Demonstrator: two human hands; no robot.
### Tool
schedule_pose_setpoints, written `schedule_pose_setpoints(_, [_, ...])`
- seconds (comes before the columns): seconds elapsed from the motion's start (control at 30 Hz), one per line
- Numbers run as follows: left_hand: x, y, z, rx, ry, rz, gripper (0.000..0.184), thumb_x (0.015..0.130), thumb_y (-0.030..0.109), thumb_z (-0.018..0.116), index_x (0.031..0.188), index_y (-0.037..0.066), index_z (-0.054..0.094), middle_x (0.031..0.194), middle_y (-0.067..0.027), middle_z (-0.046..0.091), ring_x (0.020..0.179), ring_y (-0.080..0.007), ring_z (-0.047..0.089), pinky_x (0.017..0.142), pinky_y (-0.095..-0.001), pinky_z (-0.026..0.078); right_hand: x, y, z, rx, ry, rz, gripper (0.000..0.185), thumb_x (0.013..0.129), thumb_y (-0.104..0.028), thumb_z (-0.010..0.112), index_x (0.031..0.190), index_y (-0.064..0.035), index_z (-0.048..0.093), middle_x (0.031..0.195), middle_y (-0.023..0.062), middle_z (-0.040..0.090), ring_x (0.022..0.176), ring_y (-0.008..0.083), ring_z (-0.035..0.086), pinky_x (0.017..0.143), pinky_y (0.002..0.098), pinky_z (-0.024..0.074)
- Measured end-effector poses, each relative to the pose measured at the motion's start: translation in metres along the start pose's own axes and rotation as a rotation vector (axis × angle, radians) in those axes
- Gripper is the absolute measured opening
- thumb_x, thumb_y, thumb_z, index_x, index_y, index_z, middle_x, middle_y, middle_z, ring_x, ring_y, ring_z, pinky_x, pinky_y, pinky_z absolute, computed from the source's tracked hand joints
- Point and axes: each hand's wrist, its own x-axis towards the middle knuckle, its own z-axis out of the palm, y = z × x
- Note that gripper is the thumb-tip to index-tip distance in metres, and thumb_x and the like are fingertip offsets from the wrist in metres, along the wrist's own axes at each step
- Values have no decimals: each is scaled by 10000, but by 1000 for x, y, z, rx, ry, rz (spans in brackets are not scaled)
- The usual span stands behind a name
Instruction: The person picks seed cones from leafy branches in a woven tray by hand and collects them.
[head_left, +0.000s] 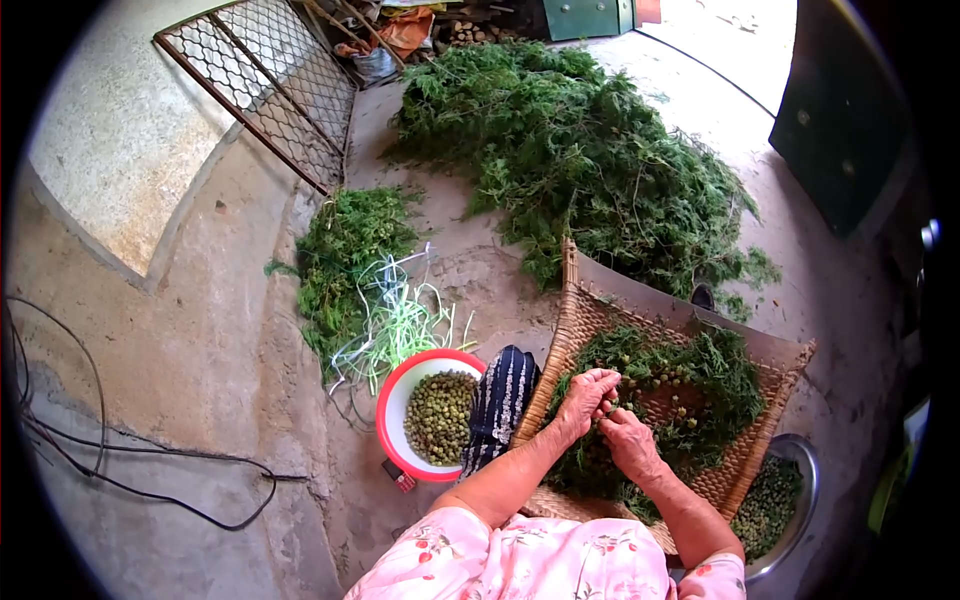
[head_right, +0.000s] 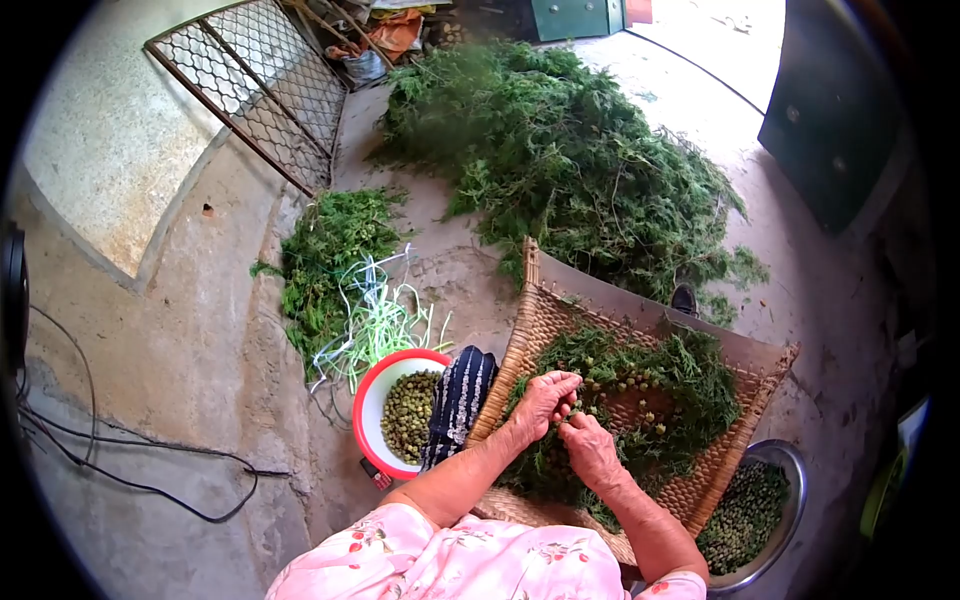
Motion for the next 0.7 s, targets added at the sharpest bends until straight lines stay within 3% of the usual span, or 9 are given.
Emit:
schedule_pose_setpoints(0.27, [0, -1, 1, -16, -7, -5, 120, 847, 215, 614, 883, 104, 588, 627, 42, 544, 430, -20, 448, 344, -153, 309, 0, 4, 18, -68, 46, -44, 293, 691, -16, 552, 983, -38, 554, 895, 98, 506, 820, 274, 527, 670, 367, 481])
schedule_pose_setpoints(0.53, [1, -2, -1, -14, -1, -9, 109, 848, 209, 610, 878, 107, 585, 624, 45, 540, 431, -22, 445, 345, -150, 310, 0, -3, 4, -164, -99, -62, 138, 656, -23, 551, 791, -49, 569, 868, 80, 524, 820, 272, 522, 690, 355, 476])
schedule_pose_setpoints(0.7, [0, -1, 1, -9, -1, -12, 112, 847, 213, 612, 876, 108, 583, 622, 46, 536, 431, -21, 443, 345, -149, 310, -1, 2, 9, -119, -28, -117, 159, 642, -27, 575, 796, -69, 581, 829, 68, 526, 793, 249, 530, 666, 357, 478])
